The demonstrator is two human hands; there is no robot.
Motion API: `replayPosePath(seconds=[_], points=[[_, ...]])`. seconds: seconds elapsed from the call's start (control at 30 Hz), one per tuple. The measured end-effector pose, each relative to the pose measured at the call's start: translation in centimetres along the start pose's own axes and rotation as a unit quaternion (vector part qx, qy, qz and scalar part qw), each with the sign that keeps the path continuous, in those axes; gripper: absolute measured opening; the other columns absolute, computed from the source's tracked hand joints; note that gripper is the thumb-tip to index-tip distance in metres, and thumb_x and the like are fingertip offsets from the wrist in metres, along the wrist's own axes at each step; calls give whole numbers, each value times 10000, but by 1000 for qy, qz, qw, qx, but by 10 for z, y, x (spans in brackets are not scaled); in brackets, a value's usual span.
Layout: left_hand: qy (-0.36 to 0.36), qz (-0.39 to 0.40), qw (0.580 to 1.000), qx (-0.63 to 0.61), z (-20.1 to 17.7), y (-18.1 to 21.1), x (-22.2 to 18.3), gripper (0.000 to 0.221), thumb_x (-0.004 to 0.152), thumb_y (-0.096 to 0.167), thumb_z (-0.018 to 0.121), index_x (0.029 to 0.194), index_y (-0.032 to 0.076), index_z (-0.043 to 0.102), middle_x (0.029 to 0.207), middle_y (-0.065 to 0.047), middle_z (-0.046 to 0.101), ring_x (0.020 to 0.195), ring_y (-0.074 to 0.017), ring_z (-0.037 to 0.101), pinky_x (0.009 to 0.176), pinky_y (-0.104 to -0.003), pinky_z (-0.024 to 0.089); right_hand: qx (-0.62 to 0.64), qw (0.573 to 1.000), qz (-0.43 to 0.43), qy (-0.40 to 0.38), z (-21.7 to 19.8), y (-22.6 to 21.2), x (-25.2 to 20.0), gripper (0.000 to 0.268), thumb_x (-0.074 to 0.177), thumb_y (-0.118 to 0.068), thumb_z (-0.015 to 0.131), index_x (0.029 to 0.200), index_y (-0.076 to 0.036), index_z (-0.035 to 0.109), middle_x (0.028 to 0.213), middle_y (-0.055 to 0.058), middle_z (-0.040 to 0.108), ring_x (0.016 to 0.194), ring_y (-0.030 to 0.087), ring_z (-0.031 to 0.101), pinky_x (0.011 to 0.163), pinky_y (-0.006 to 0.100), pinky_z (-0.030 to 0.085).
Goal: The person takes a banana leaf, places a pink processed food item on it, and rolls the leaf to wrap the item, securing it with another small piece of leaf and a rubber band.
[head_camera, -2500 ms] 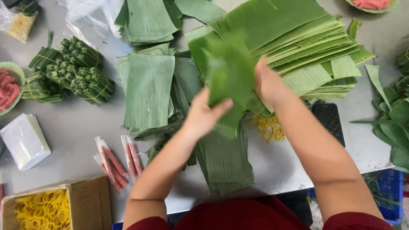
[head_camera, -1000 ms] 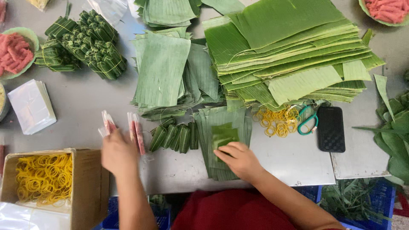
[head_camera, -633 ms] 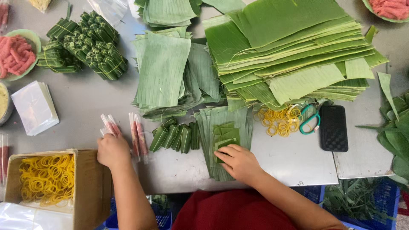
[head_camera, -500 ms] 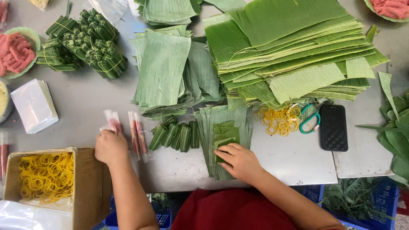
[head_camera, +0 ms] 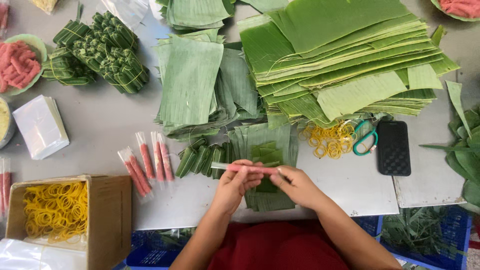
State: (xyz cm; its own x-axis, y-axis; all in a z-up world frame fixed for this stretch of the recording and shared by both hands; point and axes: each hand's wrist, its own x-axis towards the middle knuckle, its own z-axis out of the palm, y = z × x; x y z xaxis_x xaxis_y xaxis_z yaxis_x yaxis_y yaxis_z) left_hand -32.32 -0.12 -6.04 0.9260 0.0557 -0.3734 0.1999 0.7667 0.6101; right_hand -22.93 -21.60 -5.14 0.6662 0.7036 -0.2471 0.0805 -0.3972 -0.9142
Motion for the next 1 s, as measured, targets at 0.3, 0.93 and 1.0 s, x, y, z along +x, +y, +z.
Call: replayPosePath(seconds=[0.3,0.93,1.0], points=[[-58,0,996,61,-26,-29,5,254,1071,213,597,1211,1,610,1249,-175,701,1191,-269,665,1093,-395,487,47,997,50,46,9,25,-7,321,994,-357,649,960,-38,632,780,-3,601,714,82,525,632,259,476],[31,24,941,335,-33,-18,-8,361,1039,291,547,1170,8,730,974,-86,797,948,-174,744,915,-333,543,176,976,121,-34,-11,58,-11,361,1008,-350,559,905,-39,712,738,-22,618,684,86,527,639,266,463],[84,18,872,482,-25,-15,-15,281,1003,276,599,1088,65,763,835,-53,784,800,-194,736,781,-369,557,84,992,90,-22,-11,51,-12,370,1014,-344,572,867,-40,723,696,-6,614,681,98,548,641,272,479]])
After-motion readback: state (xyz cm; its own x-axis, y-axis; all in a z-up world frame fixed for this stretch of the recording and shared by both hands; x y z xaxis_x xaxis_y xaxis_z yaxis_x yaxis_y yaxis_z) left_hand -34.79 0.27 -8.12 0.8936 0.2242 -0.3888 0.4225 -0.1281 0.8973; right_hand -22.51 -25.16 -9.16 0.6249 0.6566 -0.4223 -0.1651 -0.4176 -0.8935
